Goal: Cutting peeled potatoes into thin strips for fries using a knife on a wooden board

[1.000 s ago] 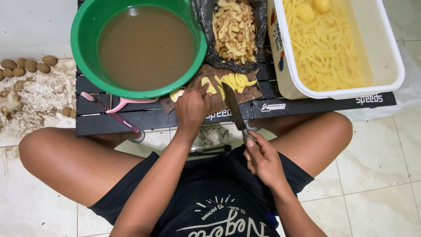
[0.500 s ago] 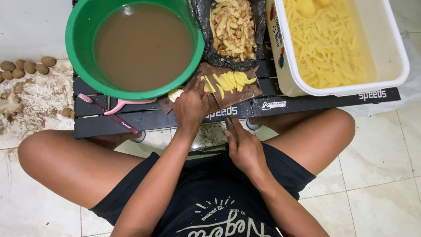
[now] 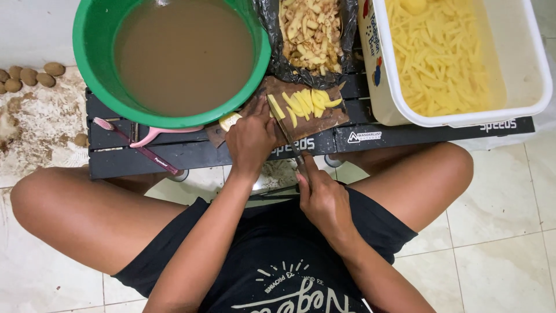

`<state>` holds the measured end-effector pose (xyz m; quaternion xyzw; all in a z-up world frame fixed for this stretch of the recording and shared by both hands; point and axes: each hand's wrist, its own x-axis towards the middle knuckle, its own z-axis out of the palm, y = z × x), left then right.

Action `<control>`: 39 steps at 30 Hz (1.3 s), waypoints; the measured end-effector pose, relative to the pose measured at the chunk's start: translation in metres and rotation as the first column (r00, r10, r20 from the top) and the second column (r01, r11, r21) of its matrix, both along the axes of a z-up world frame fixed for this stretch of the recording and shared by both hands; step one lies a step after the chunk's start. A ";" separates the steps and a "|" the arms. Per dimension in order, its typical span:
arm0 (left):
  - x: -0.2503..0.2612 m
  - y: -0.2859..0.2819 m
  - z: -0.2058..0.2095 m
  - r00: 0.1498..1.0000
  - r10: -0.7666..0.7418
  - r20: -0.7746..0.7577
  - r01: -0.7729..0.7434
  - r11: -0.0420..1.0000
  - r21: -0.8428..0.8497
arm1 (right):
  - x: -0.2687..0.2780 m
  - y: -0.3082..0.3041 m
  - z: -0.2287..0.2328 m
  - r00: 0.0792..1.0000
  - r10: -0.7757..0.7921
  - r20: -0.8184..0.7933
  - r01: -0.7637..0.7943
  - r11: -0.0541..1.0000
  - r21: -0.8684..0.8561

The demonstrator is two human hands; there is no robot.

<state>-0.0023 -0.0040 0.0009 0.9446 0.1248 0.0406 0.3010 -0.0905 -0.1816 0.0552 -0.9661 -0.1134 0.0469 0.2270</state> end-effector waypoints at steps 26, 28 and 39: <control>0.001 0.000 -0.011 0.999 0.039 0.017 -0.040 0.999 0.014 | -0.005 -0.009 -0.016 0.997 -0.018 -0.081 0.017 1.000 -0.011; 0.004 0.000 -0.013 1.000 0.022 0.017 -0.022 1.000 -0.011 | -0.009 -0.014 -0.012 0.997 -0.024 -0.078 0.019 0.998 -0.057; -0.007 -0.004 -0.004 0.948 -0.024 0.318 -0.041 0.980 0.193 | -0.039 -0.032 0.016 0.999 -0.033 0.039 0.031 0.999 0.029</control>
